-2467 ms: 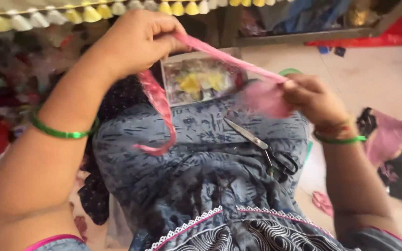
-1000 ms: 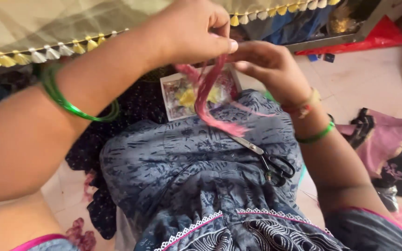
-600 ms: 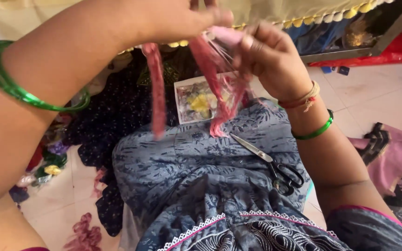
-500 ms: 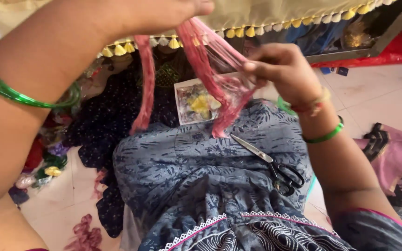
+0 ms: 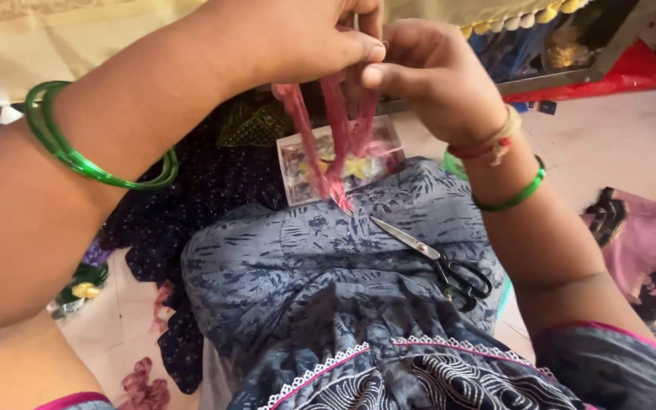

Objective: The recorder is cutting and measuring thin strips of pink ribbon and tying them together to create a decorative craft item.

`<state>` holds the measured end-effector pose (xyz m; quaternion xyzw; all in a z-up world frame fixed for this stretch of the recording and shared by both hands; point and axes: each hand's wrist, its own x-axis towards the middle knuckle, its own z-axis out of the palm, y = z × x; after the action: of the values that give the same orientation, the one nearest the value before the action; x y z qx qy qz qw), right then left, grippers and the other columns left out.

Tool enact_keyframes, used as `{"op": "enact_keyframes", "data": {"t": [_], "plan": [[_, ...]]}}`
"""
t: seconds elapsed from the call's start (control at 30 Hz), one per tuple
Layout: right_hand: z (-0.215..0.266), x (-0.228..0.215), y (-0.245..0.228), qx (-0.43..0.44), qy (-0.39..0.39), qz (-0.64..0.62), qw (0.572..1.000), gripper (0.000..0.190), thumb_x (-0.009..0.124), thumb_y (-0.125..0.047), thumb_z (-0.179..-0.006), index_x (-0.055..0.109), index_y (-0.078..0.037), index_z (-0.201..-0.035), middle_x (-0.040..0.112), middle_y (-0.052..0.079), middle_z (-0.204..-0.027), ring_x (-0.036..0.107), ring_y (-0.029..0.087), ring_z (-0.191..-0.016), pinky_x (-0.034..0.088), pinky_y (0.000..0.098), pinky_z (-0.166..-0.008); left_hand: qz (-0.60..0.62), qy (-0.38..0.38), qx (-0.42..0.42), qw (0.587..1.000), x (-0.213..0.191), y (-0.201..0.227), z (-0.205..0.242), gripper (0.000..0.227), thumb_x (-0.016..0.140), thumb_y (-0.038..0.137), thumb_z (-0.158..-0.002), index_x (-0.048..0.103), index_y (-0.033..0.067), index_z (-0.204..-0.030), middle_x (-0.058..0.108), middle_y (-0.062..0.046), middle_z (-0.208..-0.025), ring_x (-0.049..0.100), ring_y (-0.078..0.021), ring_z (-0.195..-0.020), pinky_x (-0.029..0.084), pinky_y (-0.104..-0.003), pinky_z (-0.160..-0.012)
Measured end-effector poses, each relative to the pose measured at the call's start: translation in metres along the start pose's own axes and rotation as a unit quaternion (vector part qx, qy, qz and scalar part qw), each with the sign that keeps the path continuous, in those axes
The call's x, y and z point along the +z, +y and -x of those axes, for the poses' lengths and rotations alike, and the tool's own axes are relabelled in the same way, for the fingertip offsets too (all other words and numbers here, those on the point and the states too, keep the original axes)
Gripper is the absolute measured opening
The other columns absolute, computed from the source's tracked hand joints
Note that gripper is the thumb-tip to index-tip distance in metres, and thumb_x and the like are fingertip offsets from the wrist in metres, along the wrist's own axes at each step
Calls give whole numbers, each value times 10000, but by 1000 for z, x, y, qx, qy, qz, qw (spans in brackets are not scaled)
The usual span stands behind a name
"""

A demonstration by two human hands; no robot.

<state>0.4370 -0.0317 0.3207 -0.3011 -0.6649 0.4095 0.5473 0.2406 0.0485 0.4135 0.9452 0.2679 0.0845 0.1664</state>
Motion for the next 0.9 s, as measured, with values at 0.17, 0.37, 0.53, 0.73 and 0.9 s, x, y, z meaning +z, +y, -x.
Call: {"op": "enact_keyframes", "data": {"t": [0.17, 0.37, 0.53, 0.73, 0.9], "plan": [[14, -25, 32, 110, 72, 24, 991, 128, 738, -58, -997, 730, 56, -1053, 670, 75, -801, 615, 121, -678, 473, 243, -617, 37, -64, -203, 976, -30, 6, 38, 335, 531, 381, -1060, 682, 150, -1249, 763, -91, -814, 659, -253, -570, 565, -384, -568], [50, -75, 48, 131, 129, 10, 983, 101, 725, -47, -977, 714, 45, -1018, 691, 96, -764, 534, 92, -533, 430, 216, -497, 16, 19, -253, 967, -33, -41, 66, 313, 579, 353, -1067, 727, 163, -1266, 736, -114, -889, 634, -227, -600, 559, -416, -541], [65, -77, 20, -16, 127, 232, 964, 82, 681, 63, -1037, 683, 109, -1105, 706, 173, -1086, 671, 176, -892, 560, 289, -826, 111, 85, -22, 990, 5, -84, 50, 241, 636, 242, -1025, 723, 124, -1215, 753, -18, -956, 672, -74, -794, 536, -258, -706], [86, -86, 11, 13, 158, 163, 974, 38, 634, 26, -1071, 640, 57, -1093, 741, 114, -1002, 755, 186, -962, 623, 294, -926, 281, 102, -37, 953, 12, -63, 43, 154, 750, 199, -940, 748, 76, -1034, 739, -13, -910, 665, -77, -776, 489, -261, -622], [59, -60, 12, 23, 129, 267, 955, 250, 632, 35, -987, 641, 79, -1233, 684, 127, -1237, 635, 198, -1147, 507, 313, -989, 243, 82, -101, 961, 16, -49, 29, 174, 756, 232, -945, 735, 69, -999, 677, -53, -755, 596, -154, -573, 416, -302, -457]]}}
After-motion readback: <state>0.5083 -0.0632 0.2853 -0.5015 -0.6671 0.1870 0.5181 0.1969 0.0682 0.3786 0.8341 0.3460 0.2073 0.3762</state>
